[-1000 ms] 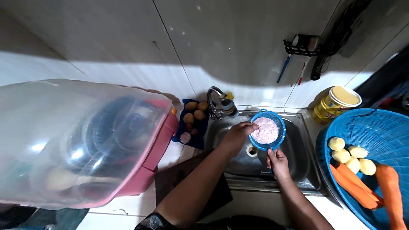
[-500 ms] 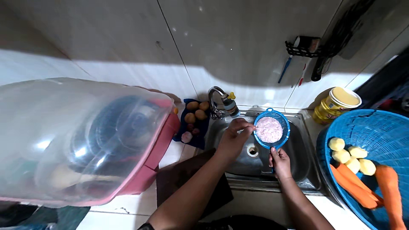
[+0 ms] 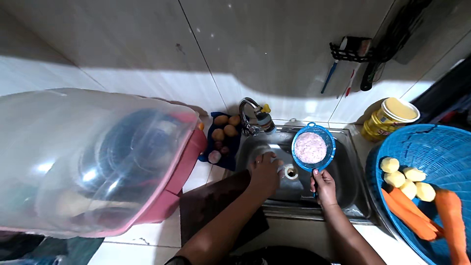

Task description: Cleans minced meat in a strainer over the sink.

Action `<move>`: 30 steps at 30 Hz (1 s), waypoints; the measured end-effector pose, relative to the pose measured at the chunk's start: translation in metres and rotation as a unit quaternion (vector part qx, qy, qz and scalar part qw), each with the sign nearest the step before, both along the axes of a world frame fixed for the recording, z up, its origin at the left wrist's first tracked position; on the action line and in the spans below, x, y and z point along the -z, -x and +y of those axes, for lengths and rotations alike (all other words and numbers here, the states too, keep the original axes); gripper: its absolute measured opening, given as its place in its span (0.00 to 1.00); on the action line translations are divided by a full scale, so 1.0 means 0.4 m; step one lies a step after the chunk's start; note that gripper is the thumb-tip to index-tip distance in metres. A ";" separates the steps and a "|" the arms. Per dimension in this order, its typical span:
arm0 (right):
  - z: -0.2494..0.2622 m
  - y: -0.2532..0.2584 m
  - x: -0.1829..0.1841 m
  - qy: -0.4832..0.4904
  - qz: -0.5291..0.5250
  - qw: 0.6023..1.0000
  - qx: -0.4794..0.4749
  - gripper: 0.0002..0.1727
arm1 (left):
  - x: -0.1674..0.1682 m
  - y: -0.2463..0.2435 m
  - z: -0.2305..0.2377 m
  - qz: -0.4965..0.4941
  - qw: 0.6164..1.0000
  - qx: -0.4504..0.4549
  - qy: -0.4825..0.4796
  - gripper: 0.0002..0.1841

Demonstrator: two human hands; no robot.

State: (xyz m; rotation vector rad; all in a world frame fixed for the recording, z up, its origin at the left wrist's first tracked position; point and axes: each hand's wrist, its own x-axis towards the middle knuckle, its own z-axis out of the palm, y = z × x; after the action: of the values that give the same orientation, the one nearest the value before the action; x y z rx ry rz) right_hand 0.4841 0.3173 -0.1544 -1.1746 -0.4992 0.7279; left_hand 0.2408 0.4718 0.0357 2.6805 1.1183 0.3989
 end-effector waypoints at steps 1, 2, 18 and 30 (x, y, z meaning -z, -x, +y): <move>0.000 0.003 -0.002 0.003 -0.006 1.000 -0.003 0.13 | -0.008 -0.018 0.001 -0.025 0.999 0.007 -0.020 0.15; 0.001 0.007 -0.005 0.005 -0.013 1.000 -0.005 0.12 | -0.008 -0.036 0.002 -0.044 0.998 0.012 -0.045 0.15; 0.001 0.047 -0.022 0.087 -0.076 0.992 -0.045 0.13 | 0.074 -0.257 0.055 0.152 0.983 0.091 -0.049 0.26; 0.002 0.055 -0.024 0.103 -0.042 0.992 -0.061 0.14 | -0.024 -0.187 0.104 -0.012 0.992 0.083 -0.094 0.20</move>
State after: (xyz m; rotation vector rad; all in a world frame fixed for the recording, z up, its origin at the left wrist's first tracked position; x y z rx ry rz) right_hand 0.4622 0.3181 -0.1446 -1.3815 -0.5809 0.8537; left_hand 0.3157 0.5136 0.0451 2.8965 0.8833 0.5294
